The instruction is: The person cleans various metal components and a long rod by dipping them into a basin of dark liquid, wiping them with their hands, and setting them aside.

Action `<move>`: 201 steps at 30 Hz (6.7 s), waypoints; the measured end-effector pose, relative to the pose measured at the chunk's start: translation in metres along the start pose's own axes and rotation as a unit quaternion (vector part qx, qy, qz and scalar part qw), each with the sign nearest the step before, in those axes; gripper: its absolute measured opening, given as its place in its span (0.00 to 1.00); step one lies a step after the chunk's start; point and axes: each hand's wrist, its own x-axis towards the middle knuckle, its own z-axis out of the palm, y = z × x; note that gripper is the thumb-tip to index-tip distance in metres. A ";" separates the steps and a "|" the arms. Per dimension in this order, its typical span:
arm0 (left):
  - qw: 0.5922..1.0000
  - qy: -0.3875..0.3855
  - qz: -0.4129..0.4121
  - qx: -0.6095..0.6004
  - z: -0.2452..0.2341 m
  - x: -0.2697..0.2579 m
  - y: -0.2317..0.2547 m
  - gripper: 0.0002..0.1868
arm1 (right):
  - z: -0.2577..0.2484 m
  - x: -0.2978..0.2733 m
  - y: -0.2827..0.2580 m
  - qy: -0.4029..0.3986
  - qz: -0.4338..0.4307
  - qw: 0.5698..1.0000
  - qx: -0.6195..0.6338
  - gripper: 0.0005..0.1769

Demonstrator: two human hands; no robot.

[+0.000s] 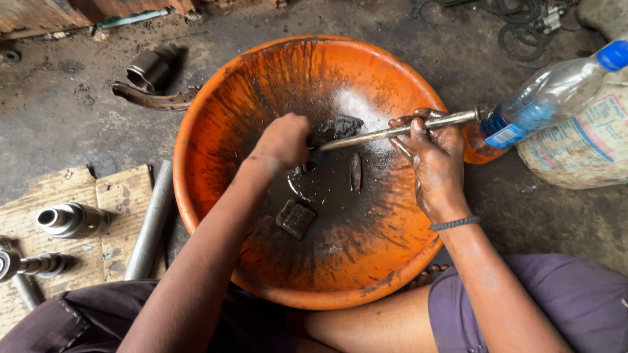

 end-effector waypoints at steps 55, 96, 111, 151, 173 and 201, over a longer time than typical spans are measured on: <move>0.985 -0.082 -0.128 0.079 0.027 -0.066 0.009 0.27 | -0.024 0.021 -0.001 -0.012 0.141 0.980 0.143 0.16; 0.980 0.054 -0.107 -0.156 0.017 -0.042 0.010 0.15 | -0.007 0.001 0.018 0.107 0.012 0.990 -0.089 0.10; 0.984 0.027 -0.165 -0.068 0.016 -0.044 0.025 0.10 | -0.006 -0.003 0.009 0.032 0.039 0.997 -0.061 0.08; 0.934 0.143 -0.244 -0.219 0.026 -0.057 0.025 0.09 | -0.004 -0.003 0.021 0.078 -0.006 0.995 -0.062 0.18; 0.956 0.228 0.093 -0.157 0.046 -0.043 0.041 0.15 | -0.008 -0.009 0.016 0.071 0.021 0.995 -0.069 0.12; 0.982 0.123 -0.084 -0.113 0.032 -0.043 0.025 0.15 | -0.014 0.006 0.008 0.003 0.140 0.988 0.066 0.06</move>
